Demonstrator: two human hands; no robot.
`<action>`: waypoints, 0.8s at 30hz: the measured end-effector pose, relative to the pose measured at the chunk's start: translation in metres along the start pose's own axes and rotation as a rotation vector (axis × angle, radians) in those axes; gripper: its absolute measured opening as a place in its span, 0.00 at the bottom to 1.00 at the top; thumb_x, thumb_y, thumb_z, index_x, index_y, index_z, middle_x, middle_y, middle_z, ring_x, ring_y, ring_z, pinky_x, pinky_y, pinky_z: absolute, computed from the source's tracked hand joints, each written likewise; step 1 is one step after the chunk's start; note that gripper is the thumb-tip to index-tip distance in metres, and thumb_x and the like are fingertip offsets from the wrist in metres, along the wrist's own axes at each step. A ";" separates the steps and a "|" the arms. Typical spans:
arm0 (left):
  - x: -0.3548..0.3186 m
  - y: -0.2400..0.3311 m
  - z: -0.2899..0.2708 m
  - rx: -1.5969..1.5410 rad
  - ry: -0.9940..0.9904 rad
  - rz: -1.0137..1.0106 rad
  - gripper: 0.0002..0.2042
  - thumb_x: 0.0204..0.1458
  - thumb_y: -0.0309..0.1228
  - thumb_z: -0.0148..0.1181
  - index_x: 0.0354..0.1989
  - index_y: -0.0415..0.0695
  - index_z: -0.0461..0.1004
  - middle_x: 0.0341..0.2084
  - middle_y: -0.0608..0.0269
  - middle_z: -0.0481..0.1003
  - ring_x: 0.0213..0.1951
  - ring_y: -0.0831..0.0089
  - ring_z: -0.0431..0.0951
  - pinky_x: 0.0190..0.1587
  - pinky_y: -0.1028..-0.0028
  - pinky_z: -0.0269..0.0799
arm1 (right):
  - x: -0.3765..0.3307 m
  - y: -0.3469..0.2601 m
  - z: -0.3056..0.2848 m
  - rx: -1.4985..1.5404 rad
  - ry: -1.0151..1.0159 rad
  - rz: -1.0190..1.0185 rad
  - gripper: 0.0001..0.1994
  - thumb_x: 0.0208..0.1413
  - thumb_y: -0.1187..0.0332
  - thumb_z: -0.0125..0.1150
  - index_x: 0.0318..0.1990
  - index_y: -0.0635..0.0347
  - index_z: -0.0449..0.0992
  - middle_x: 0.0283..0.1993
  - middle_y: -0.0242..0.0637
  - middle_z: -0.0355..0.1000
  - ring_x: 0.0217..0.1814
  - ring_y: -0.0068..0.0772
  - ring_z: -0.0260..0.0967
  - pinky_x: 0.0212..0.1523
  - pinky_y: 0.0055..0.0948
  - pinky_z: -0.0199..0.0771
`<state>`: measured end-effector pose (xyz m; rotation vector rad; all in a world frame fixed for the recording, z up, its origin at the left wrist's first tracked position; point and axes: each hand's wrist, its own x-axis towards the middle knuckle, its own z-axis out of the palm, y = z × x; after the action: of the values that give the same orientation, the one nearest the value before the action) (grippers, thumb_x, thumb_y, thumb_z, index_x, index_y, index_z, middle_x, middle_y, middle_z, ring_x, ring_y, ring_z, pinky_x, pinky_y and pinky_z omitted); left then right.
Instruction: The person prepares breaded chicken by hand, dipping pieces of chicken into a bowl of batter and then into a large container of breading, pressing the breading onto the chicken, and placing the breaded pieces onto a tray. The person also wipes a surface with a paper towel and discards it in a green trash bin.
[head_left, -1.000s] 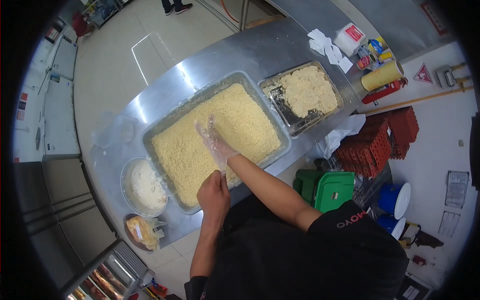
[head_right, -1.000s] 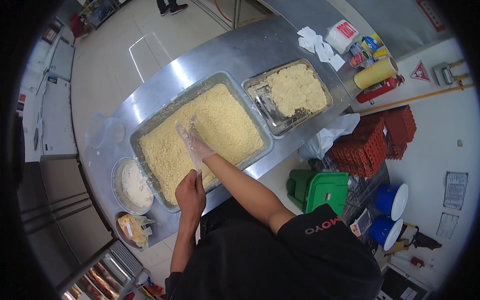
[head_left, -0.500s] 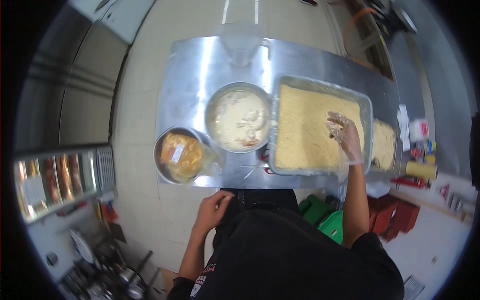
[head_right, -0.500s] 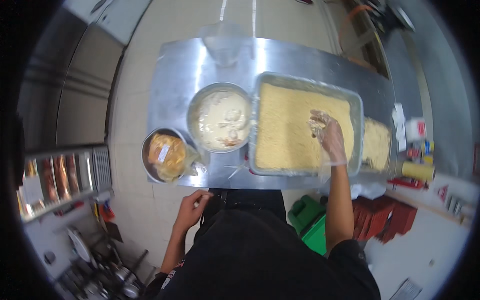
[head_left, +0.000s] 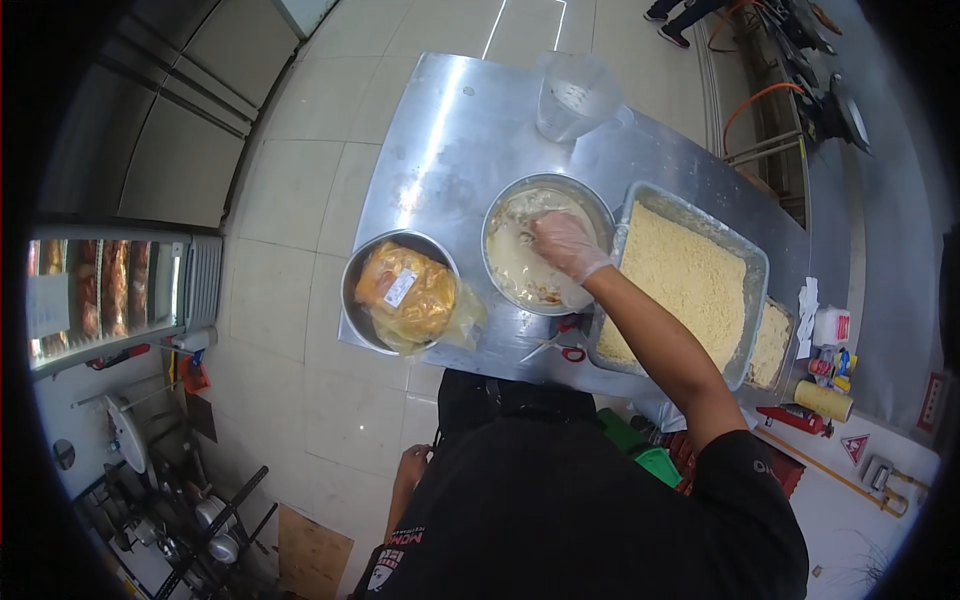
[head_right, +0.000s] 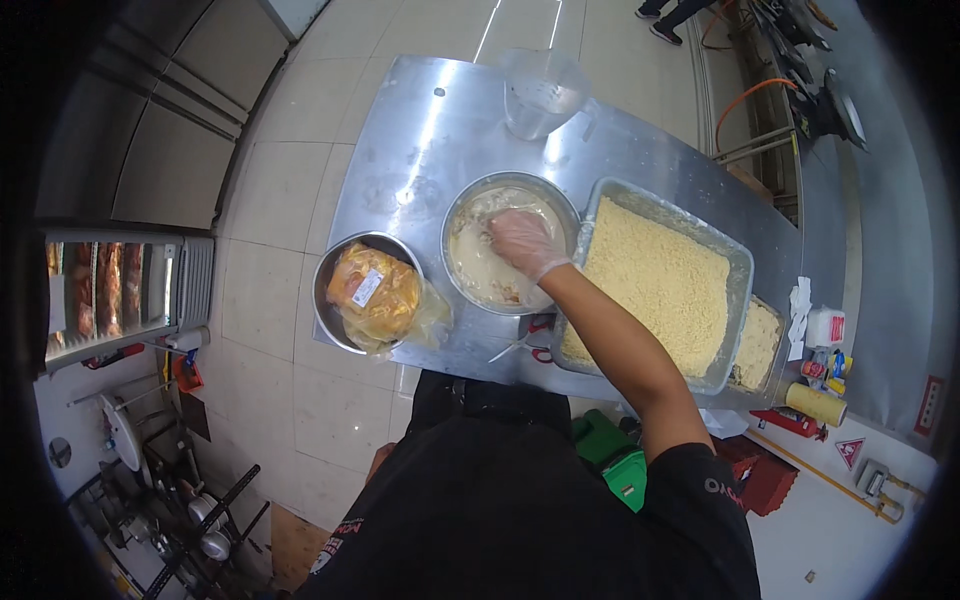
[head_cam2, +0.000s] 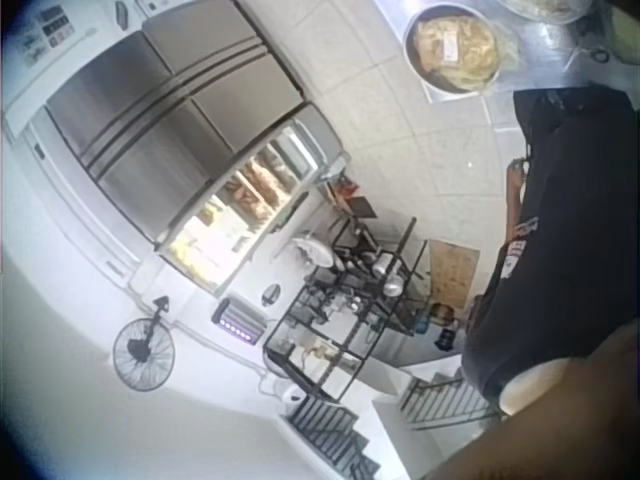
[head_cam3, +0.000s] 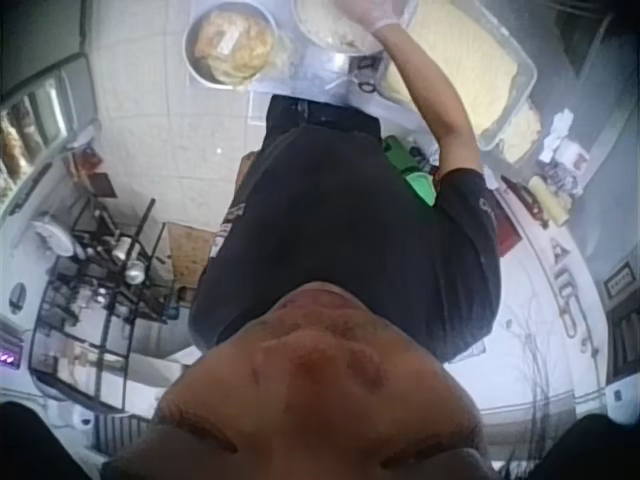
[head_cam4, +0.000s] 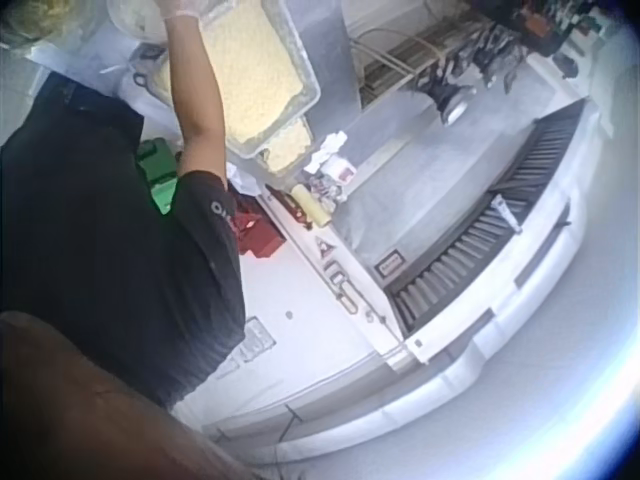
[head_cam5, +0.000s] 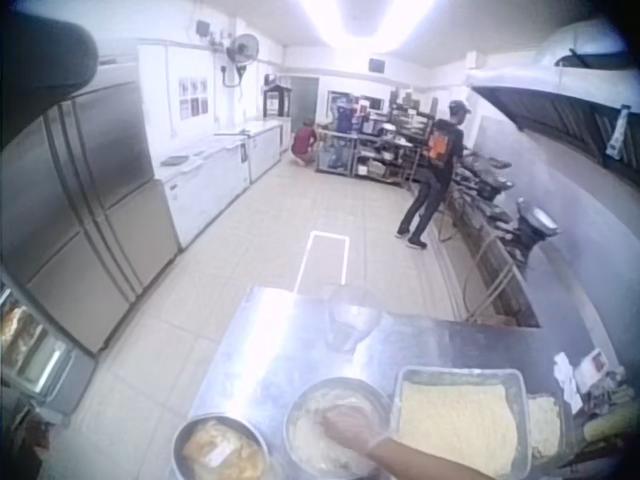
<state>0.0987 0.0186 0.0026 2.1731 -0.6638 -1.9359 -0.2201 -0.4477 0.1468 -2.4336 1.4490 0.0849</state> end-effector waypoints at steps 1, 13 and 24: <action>0.003 -0.028 -0.004 -0.134 0.026 -0.004 0.14 0.51 0.34 0.53 0.38 0.35 0.74 0.25 0.52 0.75 0.20 0.71 0.71 0.29 0.73 0.69 | 0.014 -0.013 0.008 -0.003 -0.016 -0.052 0.06 0.41 0.73 0.50 0.23 0.60 0.75 0.25 0.47 0.72 0.32 0.46 0.72 0.31 0.38 0.71; 0.059 0.049 -0.038 0.139 -0.036 0.232 0.15 0.44 0.30 0.58 0.42 0.38 0.73 0.30 0.49 0.74 0.25 0.64 0.74 0.32 0.67 0.70 | 0.058 -0.027 0.068 -0.033 0.165 0.028 0.06 0.42 0.67 0.54 0.23 0.54 0.77 0.27 0.40 0.74 0.30 0.41 0.73 0.26 0.41 0.70; 0.082 0.086 -0.063 0.137 -0.066 0.096 0.15 0.44 0.29 0.58 0.41 0.38 0.73 0.30 0.47 0.73 0.27 0.61 0.74 0.35 0.65 0.70 | 0.040 -0.051 0.064 0.200 0.065 0.217 0.08 0.41 0.71 0.55 0.29 0.59 0.79 0.29 0.45 0.75 0.35 0.45 0.74 0.36 0.40 0.73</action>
<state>0.1463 -0.1038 -0.0277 2.1180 -0.9194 -1.9734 -0.1498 -0.4406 0.0899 -2.1335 1.6604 -0.0878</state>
